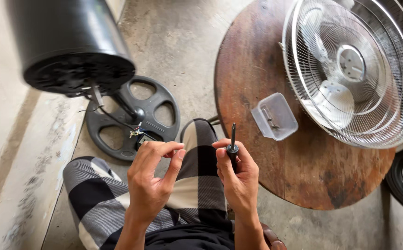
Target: The person uses a screwdriver to remove screws from the rear housing of an electric fan. They place the screws into a small plastic container, then detach the rear grille and the motor cover, exposing the fan motor.
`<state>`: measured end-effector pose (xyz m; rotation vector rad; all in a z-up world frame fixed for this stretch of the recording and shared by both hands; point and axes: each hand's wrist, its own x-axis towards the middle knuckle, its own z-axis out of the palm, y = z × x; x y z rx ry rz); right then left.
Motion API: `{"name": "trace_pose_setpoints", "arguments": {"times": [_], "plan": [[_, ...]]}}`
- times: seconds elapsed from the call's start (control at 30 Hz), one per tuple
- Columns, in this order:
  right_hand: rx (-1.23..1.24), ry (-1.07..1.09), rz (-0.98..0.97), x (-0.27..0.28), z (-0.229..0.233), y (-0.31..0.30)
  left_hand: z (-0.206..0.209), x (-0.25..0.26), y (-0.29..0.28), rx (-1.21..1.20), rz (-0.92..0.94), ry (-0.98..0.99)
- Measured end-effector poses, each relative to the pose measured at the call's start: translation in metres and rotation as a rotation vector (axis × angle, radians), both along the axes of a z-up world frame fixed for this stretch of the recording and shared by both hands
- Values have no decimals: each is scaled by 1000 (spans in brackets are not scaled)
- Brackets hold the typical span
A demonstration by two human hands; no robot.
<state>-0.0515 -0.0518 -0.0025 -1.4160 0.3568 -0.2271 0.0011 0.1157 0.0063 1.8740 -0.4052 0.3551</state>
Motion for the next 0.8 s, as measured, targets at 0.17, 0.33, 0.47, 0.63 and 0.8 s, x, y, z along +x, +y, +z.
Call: {"name": "trace_pose_setpoints", "arguments": {"times": [0.17,0.33,0.47,0.63,0.8], "plan": [[-61,9,63,10,2,28,1,1,35,-33,97,-17],[-158,-6,133,23,3,52,4,6,66,-41,205,-41],[-155,-29,125,41,0,66,4,14,87,-51,264,-57],[-152,-31,137,63,-6,74,-1,26,103,-56,329,-78],[-149,-102,151,89,-11,77,-10,45,111,-65,333,-120]]}}
